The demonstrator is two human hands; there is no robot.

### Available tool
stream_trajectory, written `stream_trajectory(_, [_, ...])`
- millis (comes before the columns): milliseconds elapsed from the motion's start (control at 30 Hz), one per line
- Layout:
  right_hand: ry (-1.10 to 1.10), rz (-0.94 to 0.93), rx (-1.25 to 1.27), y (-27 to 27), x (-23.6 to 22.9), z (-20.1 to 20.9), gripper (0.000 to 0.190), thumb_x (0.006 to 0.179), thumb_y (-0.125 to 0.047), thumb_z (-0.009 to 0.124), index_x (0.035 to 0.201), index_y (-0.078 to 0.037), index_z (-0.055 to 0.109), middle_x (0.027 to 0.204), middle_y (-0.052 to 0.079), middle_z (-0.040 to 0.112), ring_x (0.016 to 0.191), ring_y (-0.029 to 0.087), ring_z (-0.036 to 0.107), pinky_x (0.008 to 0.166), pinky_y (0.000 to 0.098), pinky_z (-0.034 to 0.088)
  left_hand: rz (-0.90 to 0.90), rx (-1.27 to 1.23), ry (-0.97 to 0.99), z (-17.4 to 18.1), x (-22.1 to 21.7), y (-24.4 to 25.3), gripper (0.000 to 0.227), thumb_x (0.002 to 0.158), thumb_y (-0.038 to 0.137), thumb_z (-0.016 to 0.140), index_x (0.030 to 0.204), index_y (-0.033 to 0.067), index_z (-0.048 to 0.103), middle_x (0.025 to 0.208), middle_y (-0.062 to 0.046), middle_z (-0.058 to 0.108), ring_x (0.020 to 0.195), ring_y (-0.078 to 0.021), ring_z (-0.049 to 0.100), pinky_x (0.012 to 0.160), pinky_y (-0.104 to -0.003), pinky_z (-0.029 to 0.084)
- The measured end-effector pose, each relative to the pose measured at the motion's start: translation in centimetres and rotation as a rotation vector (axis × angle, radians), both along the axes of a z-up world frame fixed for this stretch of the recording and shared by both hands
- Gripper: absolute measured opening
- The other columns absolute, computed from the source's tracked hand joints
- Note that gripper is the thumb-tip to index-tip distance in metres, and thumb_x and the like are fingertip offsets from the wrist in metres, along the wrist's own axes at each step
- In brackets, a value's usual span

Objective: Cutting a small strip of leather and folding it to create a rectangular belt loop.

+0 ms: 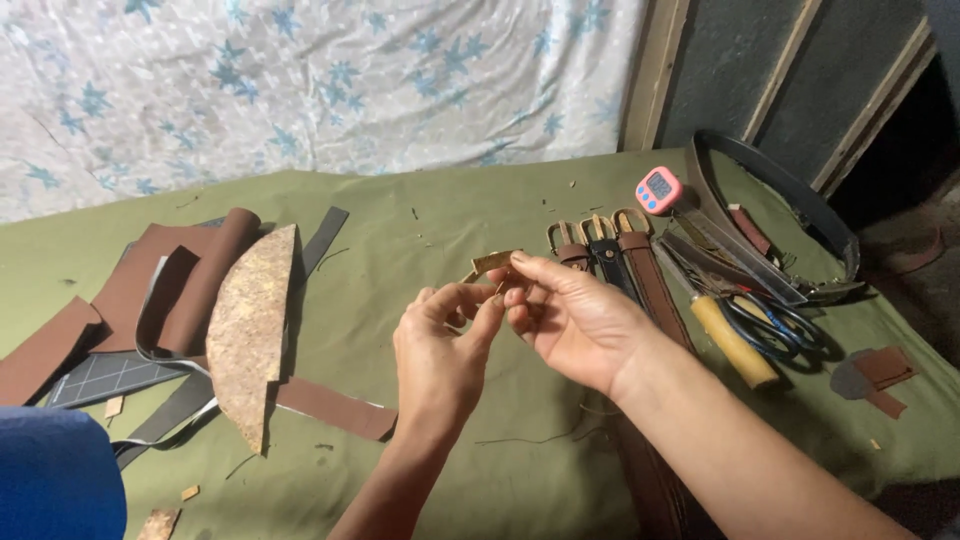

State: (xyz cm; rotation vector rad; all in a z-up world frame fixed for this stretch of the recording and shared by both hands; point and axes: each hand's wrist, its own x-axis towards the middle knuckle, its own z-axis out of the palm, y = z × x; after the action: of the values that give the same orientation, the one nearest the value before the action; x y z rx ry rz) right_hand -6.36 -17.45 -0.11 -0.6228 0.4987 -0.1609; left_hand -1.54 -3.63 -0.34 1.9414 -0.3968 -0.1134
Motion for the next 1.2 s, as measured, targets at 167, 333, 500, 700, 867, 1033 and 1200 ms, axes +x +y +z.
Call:
stream_trajectory(167, [-0.02, -0.018, 0.028, -0.9, 0.2, 0.4, 0.022, 0.096, -0.013, 0.07, 0.113, -0.001, 0.061, 0.106, 0.013, 0.066, 0.09, 0.014, 0.061, 0.074, 0.0209, 0.057, -0.059, -0.015, 0.015, 1.1, -0.2, -0.3, 0.012, 0.085, 0.026, 0.079, 0.092, 0.019, 0.085, 0.074, -0.003, 0.062, 0.079, -0.0119, 0.059, 0.071, -0.029, 0.058])
stream_trajectory(333, [-0.04, -0.034, 0.025, 0.0, 0.1, 1.1, 0.024, 0.095, -0.01, 0.069, 0.114, 0.0, 0.059, 0.108, 0.016, 0.065, 0.091, 0.017, 0.063, 0.078, 0.0251, 0.06, -0.08, -0.006, -0.032, 0.4, 0.4, 0.0, 0.013, 0.087, 0.025, 0.077, 0.092, 0.0164, 0.086, 0.07, -0.006, 0.067, 0.074, -0.013, 0.063, 0.068, -0.03, 0.058])
stream_trajectory(500, [-0.033, -0.038, 0.027, 0.1, 0.4, 0.4, 0.023, 0.094, -0.006, 0.071, 0.111, 0.002, 0.057, 0.105, 0.012, 0.059, 0.09, 0.017, 0.064, 0.08, 0.0256, 0.061, -0.072, 0.003, -0.152, 0.1, 0.9, 0.6, 0.011, 0.084, 0.03, 0.081, 0.085, 0.0199, 0.085, 0.066, -0.003, 0.07, 0.071, -0.0145, 0.066, 0.067, -0.031, 0.059])
stream_trajectory(700, [-0.018, -0.043, -0.012, 0.4, -0.2, 0.8, 0.022, 0.093, -0.007, 0.073, 0.108, 0.001, 0.059, 0.103, 0.013, 0.061, 0.089, 0.014, 0.065, 0.081, 0.0249, 0.061, -0.103, 0.003, -0.195, 0.7, 0.1, 1.0, 0.011, 0.088, 0.026, 0.079, 0.086, 0.0167, 0.084, 0.068, -0.005, 0.07, 0.073, -0.0171, 0.066, 0.068, -0.031, 0.057])
stream_trajectory(867, [-0.026, -0.04, -0.024, 0.6, -0.6, 0.2, 0.022, 0.094, -0.007, 0.07, 0.111, 0.001, 0.06, 0.105, 0.015, 0.061, 0.093, 0.019, 0.066, 0.084, 0.0292, 0.062, -0.102, -0.02, -0.086, 1.0, -0.6, 1.4, 0.014, 0.086, 0.027, 0.08, 0.088, 0.0126, 0.083, 0.07, -0.006, 0.071, 0.073, -0.0154, 0.067, 0.068, -0.034, 0.058])
stream_trajectory(1033, [-0.034, -0.036, -0.03, 0.5, -0.2, -0.5, 0.021, 0.094, -0.007, 0.071, 0.111, 0.002, 0.062, 0.104, 0.016, 0.062, 0.092, 0.018, 0.066, 0.084, 0.0294, 0.061, -0.046, 0.002, -0.02, 0.2, -0.2, 1.3, 0.017, 0.083, 0.031, 0.086, 0.08, 0.0143, 0.083, 0.066, -0.002, 0.071, 0.069, -0.0117, 0.066, 0.066, -0.031, 0.057])
stream_trajectory(1200, [-0.011, -0.077, 0.098, -0.5, 0.4, -0.6, 0.005, 0.091, 0.002, 0.069, 0.096, 0.002, 0.067, 0.093, 0.021, 0.07, 0.083, 0.019, 0.068, 0.074, 0.0218, 0.06, -0.093, 0.096, -0.374, -0.5, 0.2, 1.1, 0.019, 0.088, 0.028, 0.08, 0.077, 0.0154, 0.073, 0.07, 0.005, 0.072, 0.059, -0.0114, 0.062, 0.058, -0.031, 0.05])
